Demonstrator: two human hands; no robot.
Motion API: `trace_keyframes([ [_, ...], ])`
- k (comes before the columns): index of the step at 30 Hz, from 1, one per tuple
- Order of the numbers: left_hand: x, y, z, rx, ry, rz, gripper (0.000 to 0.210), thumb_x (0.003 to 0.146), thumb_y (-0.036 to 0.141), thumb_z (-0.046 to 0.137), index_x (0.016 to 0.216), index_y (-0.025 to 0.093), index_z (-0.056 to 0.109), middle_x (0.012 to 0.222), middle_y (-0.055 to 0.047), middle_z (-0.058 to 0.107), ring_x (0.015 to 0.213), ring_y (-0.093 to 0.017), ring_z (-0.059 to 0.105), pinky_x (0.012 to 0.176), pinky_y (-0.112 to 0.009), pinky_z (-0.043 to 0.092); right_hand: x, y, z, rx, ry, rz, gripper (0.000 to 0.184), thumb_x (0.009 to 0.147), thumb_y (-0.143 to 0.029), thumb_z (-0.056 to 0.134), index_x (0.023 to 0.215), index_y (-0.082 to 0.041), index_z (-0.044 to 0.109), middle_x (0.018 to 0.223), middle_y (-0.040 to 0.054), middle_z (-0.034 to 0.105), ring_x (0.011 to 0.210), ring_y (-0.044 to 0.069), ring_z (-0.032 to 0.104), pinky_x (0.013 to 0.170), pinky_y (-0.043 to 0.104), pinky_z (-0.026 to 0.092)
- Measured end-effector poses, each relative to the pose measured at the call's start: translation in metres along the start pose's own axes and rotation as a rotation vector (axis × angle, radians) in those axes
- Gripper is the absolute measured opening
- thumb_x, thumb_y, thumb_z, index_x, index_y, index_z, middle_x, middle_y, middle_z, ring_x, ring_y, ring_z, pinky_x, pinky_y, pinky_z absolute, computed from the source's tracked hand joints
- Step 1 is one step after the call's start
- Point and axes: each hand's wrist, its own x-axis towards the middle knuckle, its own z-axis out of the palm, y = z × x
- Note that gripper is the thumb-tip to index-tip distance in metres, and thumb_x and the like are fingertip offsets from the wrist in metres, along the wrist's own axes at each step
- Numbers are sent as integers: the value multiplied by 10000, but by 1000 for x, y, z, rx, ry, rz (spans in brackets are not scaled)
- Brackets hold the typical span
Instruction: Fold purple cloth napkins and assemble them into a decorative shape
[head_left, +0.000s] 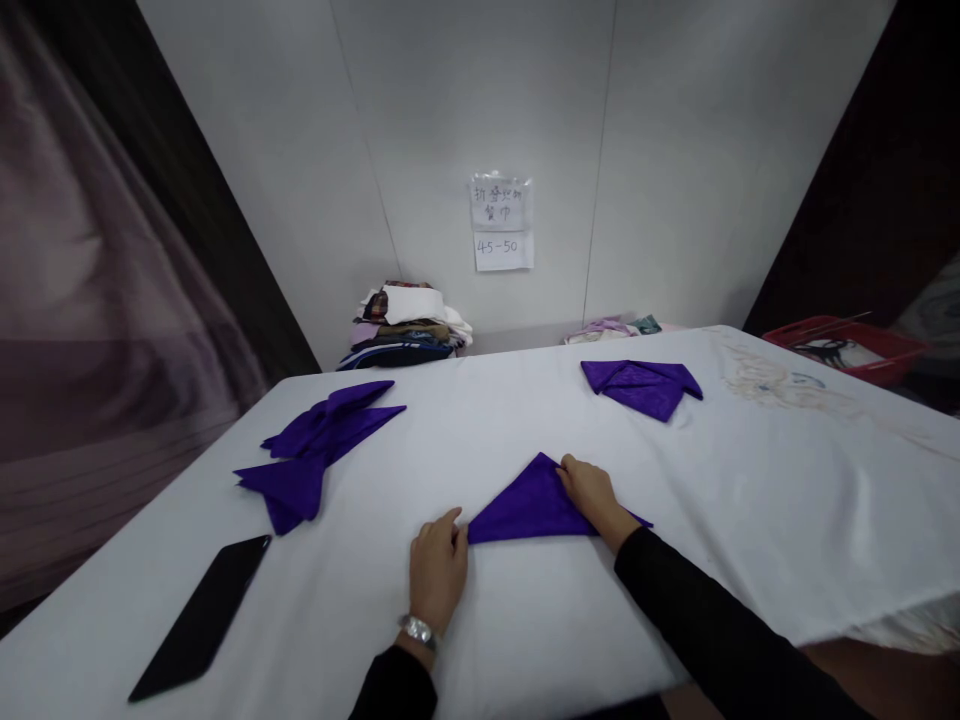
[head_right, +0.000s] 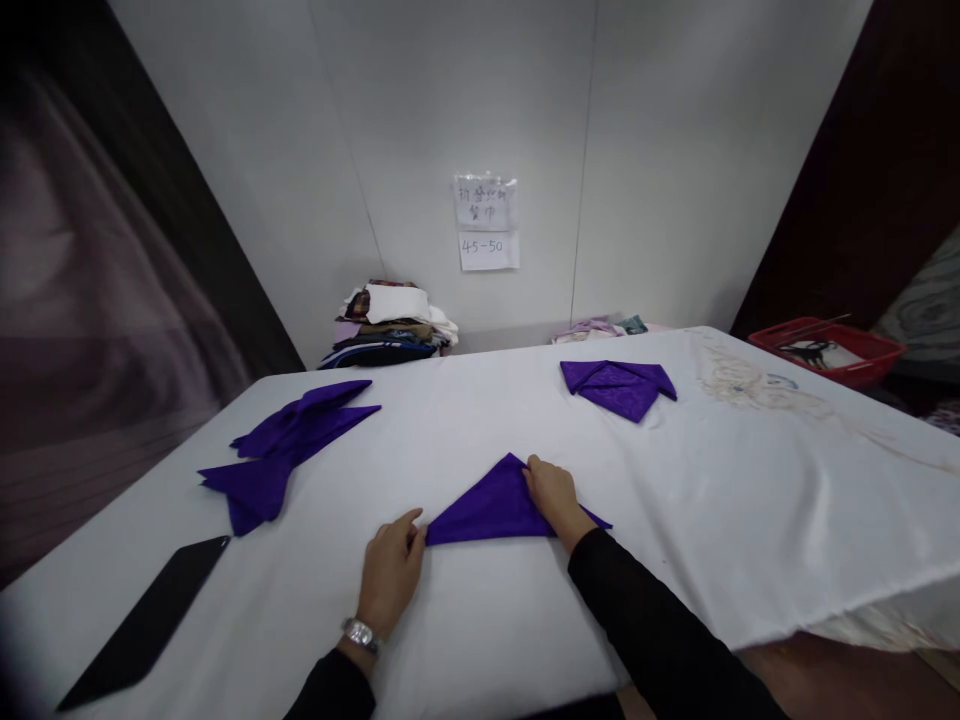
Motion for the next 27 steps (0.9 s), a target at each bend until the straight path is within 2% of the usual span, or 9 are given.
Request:
trace_keyframes([
  [5,6,8,-3,12,14,11,292,813,218,434,1059,159,578,816,-43,642,833,-211,562,776,-370,436,0,0,0,2,4,-11,197,930,-317,350,951,-203,509,870,60,665,808,189,624,633,262,349],
  [7,12,22,-3,-1,46,71,272,816,207,437,1048,167,572,893,-53,642,883,-209,556,808,-378,431,0,0,1,2,5,-15,200,931,-316,346,953,-203,509,872,59,665,811,191,625,635,263,351],
  [9,19,43,0,-29,39,190,263,838,217,423,1061,181,557,993,-60,632,958,-201,540,859,-383,415,0,0,1,1,6,-14,203,932,-315,343,952,-200,509,870,63,666,807,193,626,635,266,353],
  [13,35,81,23,-26,-127,470,325,875,270,389,1179,215,489,1237,-44,542,1180,-182,423,1023,-396,296,-1,-1,-1,0,8,-9,204,930,-313,346,954,-195,510,852,68,668,802,190,627,631,268,358],
  [15,42,90,39,38,-221,520,397,881,339,376,1252,211,433,1365,-50,427,1285,-200,302,1074,-431,211,-1,-1,-1,-1,7,-6,202,930,-305,346,959,-193,513,856,67,668,808,189,628,630,265,360],
  [18,50,89,60,135,-329,478,550,873,478,322,1328,169,349,1438,-86,308,1336,-236,199,1082,-469,174,-1,-1,-1,1,1,6,206,930,-305,343,968,-193,512,858,66,666,805,186,629,633,263,366],
  [20,52,84,69,167,-350,452,623,865,537,272,1352,151,309,1450,-96,279,1345,-241,171,1084,-469,165,1,0,-1,5,-6,10,217,933,-320,337,974,-195,509,859,65,666,800,184,628,638,264,371],
  [24,51,79,74,177,-335,457,655,861,562,222,1366,149,286,1462,-84,252,1351,-232,149,1091,-453,143,1,0,-3,17,3,11,225,929,-315,342,977,-185,520,879,75,656,810,192,616,665,277,385],
  [27,50,78,74,187,-326,464,644,862,542,246,1369,146,281,1466,-82,243,1351,-231,146,1091,-452,134,-8,-6,-9,52,112,-73,214,910,-278,374,980,-166,543,962,94,627,892,207,578,744,302,392],
])
